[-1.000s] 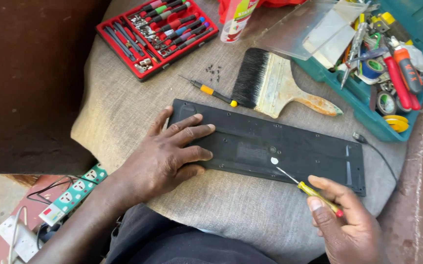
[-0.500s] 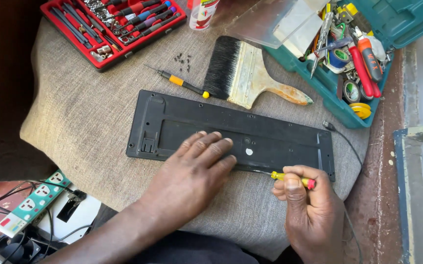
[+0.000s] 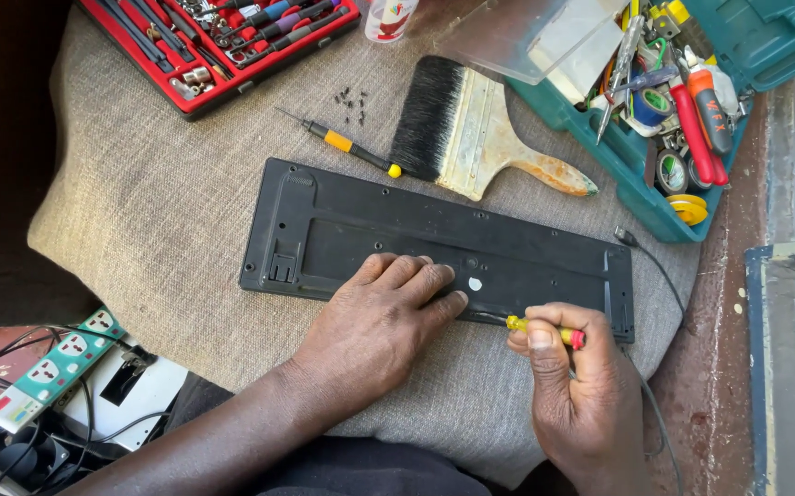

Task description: The person unscrews screws from the back cover of a keyboard using a small screwdriver, placing the screws on the table, then switches to a larger screwdriver to pry open the keyboard casing and works along the seam of the keyboard.

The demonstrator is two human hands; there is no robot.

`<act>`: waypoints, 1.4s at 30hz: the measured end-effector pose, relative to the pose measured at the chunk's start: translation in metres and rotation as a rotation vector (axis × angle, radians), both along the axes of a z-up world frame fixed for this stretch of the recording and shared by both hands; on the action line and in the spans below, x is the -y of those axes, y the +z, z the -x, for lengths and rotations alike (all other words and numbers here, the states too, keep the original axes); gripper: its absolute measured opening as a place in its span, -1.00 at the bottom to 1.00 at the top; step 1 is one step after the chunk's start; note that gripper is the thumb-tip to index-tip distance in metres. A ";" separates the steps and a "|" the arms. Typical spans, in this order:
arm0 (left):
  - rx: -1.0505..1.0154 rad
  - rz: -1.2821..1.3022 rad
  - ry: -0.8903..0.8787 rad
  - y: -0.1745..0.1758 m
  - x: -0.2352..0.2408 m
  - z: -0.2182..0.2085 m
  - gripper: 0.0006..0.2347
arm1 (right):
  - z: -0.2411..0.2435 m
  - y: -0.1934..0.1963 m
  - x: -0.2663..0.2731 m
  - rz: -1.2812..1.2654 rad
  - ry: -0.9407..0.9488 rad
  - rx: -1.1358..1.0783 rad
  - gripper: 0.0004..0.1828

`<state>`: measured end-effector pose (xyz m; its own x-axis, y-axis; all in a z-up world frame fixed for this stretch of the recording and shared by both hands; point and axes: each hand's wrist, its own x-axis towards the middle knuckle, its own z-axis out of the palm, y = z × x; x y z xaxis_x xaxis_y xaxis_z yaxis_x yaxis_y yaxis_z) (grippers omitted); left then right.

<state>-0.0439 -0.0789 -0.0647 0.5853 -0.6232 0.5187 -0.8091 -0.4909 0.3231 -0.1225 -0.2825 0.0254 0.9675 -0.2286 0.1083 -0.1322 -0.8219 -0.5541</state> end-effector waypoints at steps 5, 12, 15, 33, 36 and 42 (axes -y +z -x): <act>-0.021 0.008 0.000 -0.003 0.001 0.001 -0.72 | 0.005 0.002 0.007 0.120 0.033 -0.103 -0.68; -0.021 0.025 0.016 -0.002 0.001 0.001 -0.76 | 0.003 0.010 0.000 0.184 0.120 -0.077 -0.69; -0.006 0.021 0.017 -0.003 0.002 0.001 -0.76 | -0.001 0.016 -0.011 0.147 -0.060 -0.071 -0.69; -0.017 0.036 0.020 -0.006 0.002 0.001 -0.76 | -0.020 0.027 -0.018 0.801 -0.216 -0.418 -0.36; -0.031 0.053 0.005 -0.004 0.002 0.001 -0.76 | -0.019 0.022 -0.012 0.841 -0.153 -0.368 -0.43; -0.026 0.034 -0.001 -0.006 0.002 0.002 -0.74 | -0.025 0.026 -0.004 0.655 -0.105 -0.441 -0.59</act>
<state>-0.0461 -0.0810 -0.0708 0.5983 -0.6064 0.5238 -0.8007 -0.4783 0.3608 -0.0975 -0.2782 0.0514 0.9292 -0.3436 -0.1358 -0.3218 -0.9333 0.1592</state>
